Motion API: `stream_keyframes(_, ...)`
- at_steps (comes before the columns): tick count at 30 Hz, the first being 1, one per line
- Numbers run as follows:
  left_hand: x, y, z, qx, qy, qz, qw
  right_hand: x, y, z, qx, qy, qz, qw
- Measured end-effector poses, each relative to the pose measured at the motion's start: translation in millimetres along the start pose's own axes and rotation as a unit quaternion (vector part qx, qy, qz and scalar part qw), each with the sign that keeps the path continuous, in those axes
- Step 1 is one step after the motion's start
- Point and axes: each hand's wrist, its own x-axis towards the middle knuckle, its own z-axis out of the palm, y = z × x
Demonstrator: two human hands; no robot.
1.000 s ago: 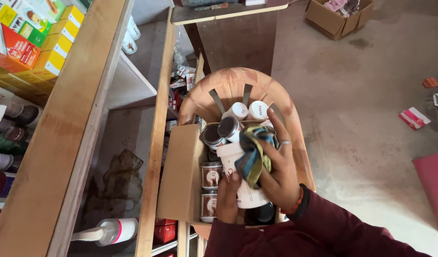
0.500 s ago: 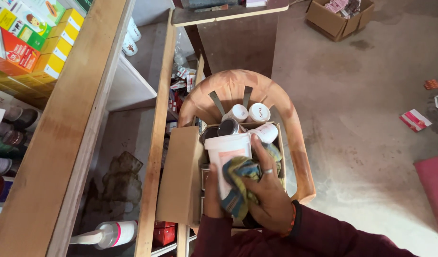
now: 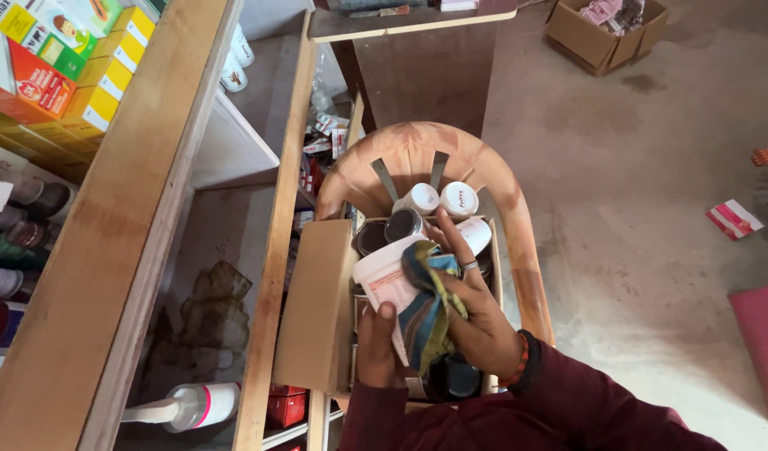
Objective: Cleaning jars with a cloth and organizing them on a shelf.
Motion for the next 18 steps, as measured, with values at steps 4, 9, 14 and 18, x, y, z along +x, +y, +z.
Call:
stream_keyframes(4,1.8,4.3,-1.2,-0.025,0.041,0.002,0.999,-39.9,50.2,-0.9,0.146,0.065,0.181,0.970)
stream_keyframes(9,5.9,20.1,10.0,0.081,-0.007,0.024,0.996,-66.5,70.8,1.7,0.275,0.106,0.388,0.873)
stream_keyframes(14,13.5,-14.5,-4.5,0.229,0.031,0.147,0.962,-29.4,10.5,14.6,-0.011,0.120,0.222,0.968)
stream_keyframes(18,10.3,-23.3,-2.1,0.193,0.091,0.129,0.968,-10.2,-23.9,12.0,-0.204,0.045,0.033,0.977)
